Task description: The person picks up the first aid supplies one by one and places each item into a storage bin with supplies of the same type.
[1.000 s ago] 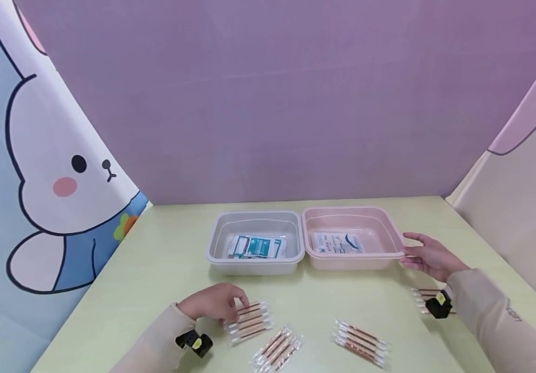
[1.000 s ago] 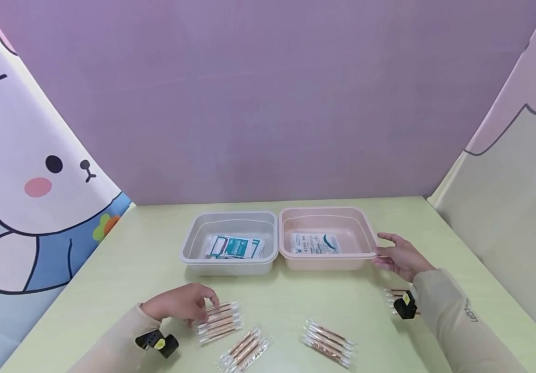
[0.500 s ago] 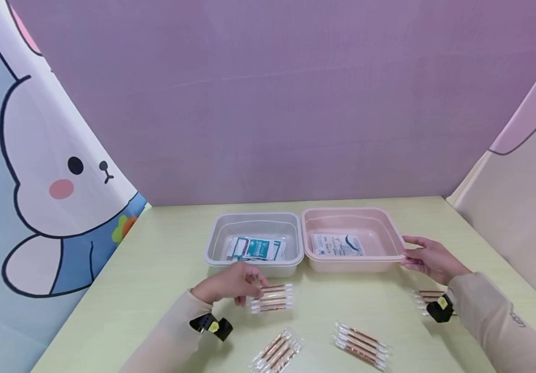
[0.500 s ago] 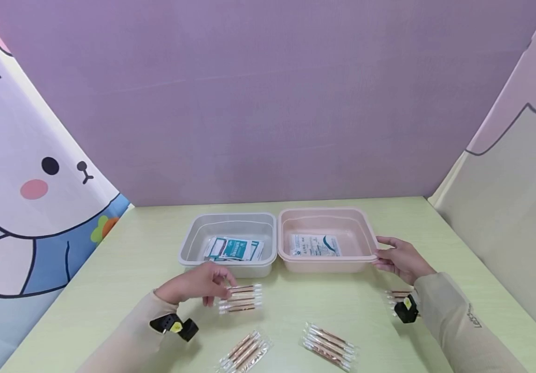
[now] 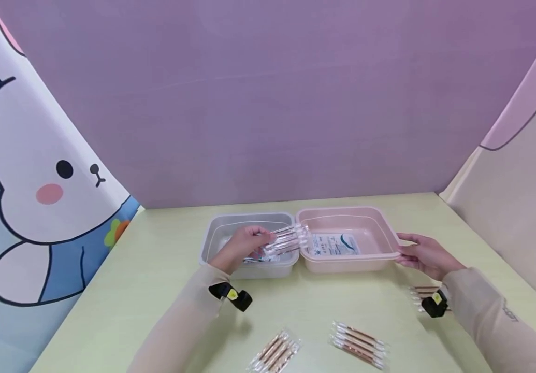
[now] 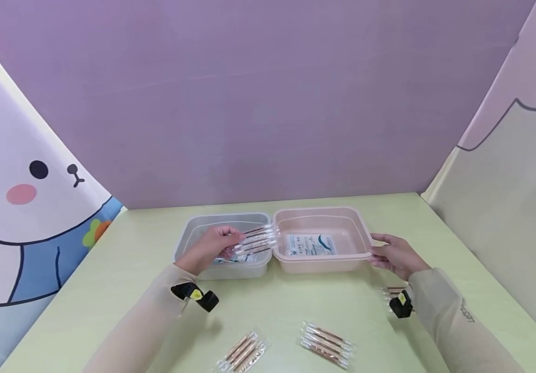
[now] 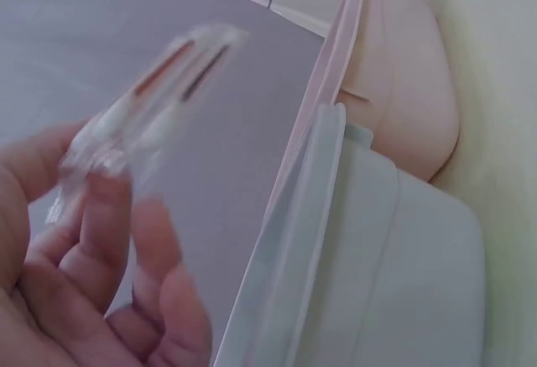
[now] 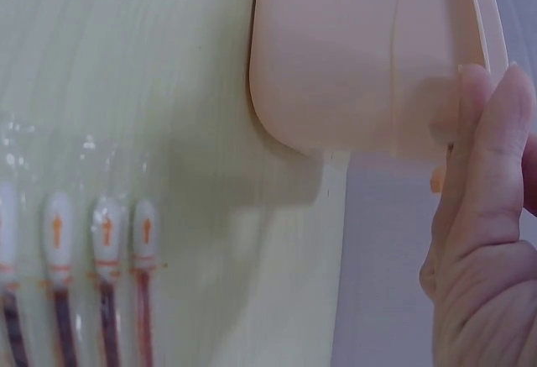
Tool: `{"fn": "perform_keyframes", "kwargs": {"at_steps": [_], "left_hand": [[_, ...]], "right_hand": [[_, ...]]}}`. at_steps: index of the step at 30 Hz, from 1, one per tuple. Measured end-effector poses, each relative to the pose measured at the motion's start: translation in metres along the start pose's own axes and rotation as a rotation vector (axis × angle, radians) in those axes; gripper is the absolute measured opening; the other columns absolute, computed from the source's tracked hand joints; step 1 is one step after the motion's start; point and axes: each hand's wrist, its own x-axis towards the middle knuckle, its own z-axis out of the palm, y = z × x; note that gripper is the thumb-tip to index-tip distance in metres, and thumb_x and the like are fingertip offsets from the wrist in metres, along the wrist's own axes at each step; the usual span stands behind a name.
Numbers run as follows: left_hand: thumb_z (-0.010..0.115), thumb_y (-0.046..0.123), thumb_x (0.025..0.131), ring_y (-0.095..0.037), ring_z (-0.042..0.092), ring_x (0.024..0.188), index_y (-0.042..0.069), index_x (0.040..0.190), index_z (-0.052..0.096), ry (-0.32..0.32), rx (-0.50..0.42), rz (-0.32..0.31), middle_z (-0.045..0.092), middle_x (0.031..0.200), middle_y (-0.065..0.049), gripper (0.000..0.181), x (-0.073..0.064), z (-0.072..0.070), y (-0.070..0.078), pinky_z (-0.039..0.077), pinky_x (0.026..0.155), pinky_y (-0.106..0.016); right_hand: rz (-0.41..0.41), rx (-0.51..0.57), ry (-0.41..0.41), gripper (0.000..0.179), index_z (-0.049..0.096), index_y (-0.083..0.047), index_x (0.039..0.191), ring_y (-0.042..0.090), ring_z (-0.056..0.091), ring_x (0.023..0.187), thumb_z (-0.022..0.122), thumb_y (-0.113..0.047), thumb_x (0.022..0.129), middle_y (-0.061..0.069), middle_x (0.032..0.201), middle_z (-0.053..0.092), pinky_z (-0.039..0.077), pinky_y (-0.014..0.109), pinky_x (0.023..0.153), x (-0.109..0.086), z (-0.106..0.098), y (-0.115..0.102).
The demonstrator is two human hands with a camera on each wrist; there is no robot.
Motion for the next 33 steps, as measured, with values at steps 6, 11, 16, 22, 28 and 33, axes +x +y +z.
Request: {"fn": "perform_keyframes", "kwargs": {"at_steps": [6,11,16,22,28,33], "left_hand": [[0.065,0.020,0.092,-0.012,0.054,0.055,0.001,0.101,0.064,0.047,-0.057,-0.010,0.059,0.078,-0.002,0.021,0.011,0.012,0.007,0.048,0.054,-0.024],[0.061,0.018,0.095,-0.009,0.048,0.046,-0.002,0.106,0.061,0.061,-0.143,-0.010,0.059,0.075,-0.003,0.023,0.019,0.021,0.007,0.045,0.046,-0.021],[0.058,0.015,0.096,-0.008,0.048,0.048,-0.003,0.112,0.061,0.041,-0.206,-0.012,0.059,0.079,-0.002,0.024,0.026,0.029,0.011,0.045,0.046,-0.021],[0.058,0.014,0.096,-0.012,0.055,0.059,0.002,0.118,0.062,0.011,-0.142,-0.062,0.063,0.090,-0.006,0.026,0.036,0.042,0.022,0.050,0.053,-0.022],[0.056,0.016,0.098,-0.011,0.054,0.054,0.002,0.126,0.060,0.043,-0.108,-0.082,0.064,0.092,-0.008,0.032,0.048,0.052,0.023,0.049,0.050,-0.021],[0.057,0.014,0.097,-0.010,0.055,0.053,0.004,0.123,0.063,0.064,-0.090,-0.085,0.066,0.097,-0.011,0.029,0.055,0.056,0.023,0.051,0.053,-0.023]], "right_hand": [[-0.001,0.002,0.004,0.068,0.000,0.017,0.144,0.012,0.068,0.069,0.047,0.005,0.096,0.009,0.083,0.066,0.054,0.024,0.068,0.000,-0.001,0.001],[-0.005,0.000,0.004,0.067,0.001,0.017,0.144,0.011,0.067,0.068,0.046,0.005,0.096,0.008,0.083,0.066,0.054,0.023,0.068,0.001,0.001,0.002],[-0.014,-0.007,0.008,0.066,0.000,0.017,0.144,0.010,0.067,0.068,0.045,0.006,0.096,0.007,0.082,0.065,0.054,0.022,0.067,0.002,0.003,0.002],[-0.011,0.000,0.022,0.067,0.000,0.016,0.144,0.010,0.066,0.067,0.045,0.005,0.096,0.007,0.081,0.065,0.054,0.021,0.066,0.000,0.002,0.001],[-0.007,0.015,0.019,0.067,-0.001,0.016,0.144,0.011,0.067,0.067,0.045,0.006,0.096,0.007,0.080,0.065,0.054,0.022,0.066,0.001,0.001,0.002],[-0.002,0.026,0.016,0.068,-0.001,0.015,0.144,0.011,0.067,0.066,0.045,0.006,0.096,0.007,0.081,0.065,0.054,0.022,0.066,0.002,0.002,0.003]]}}
